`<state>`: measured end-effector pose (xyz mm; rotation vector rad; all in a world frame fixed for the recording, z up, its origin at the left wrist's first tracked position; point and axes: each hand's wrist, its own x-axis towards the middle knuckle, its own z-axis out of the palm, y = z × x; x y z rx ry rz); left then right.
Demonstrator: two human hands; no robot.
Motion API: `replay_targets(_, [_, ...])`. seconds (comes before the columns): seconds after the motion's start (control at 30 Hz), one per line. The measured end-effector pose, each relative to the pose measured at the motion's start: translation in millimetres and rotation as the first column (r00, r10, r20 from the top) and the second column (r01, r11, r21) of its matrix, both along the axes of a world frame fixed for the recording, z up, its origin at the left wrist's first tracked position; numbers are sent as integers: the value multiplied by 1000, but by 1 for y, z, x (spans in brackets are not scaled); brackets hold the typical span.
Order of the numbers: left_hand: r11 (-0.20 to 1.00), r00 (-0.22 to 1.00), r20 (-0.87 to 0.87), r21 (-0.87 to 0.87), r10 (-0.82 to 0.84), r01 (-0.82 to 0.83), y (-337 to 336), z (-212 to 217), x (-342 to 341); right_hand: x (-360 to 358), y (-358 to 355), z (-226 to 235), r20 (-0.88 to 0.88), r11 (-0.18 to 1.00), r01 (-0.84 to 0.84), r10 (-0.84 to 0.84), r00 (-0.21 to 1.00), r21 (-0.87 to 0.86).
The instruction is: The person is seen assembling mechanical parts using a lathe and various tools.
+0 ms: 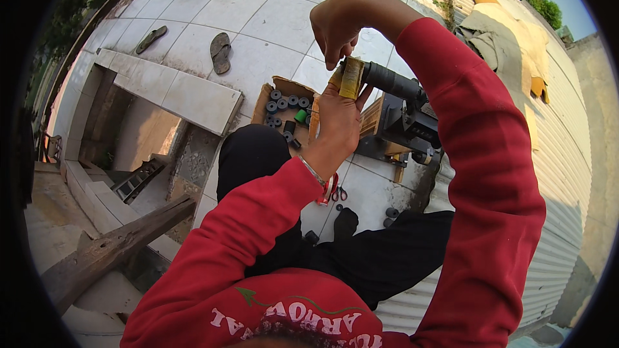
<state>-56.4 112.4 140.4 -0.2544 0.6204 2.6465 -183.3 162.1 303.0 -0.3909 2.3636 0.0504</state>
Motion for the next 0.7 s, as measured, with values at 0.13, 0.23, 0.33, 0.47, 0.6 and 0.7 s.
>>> replay_targets(0.13, [1000,999,36,3,-28,28,-2,3,-1,-7,-9,-8,31,995,-20,17,999,95])
replay_targets(0.23, [998,996,66,-6,-60,61,-5,6,-1,-9,-10,-16,22,985,-21,17,1000,173])
replay_targets(0.33, [998,996,55,5,-70,70,-6,3,-2,-12,-14,-23,4,976,-16,15,1000,216])
replay_targets(0.47, [997,998,7,38,-70,70,-4,0,-2,-14,-11,-32,-29,940,-38,51,998,340])
replay_targets(0.6, [997,998,10,46,-67,67,-4,-3,-4,-12,-10,-34,-67,934,-58,87,994,352])
replay_targets(0.7, [997,998,-1,34,-62,62,-5,-2,-3,-9,-12,-33,-67,925,-13,41,997,379])
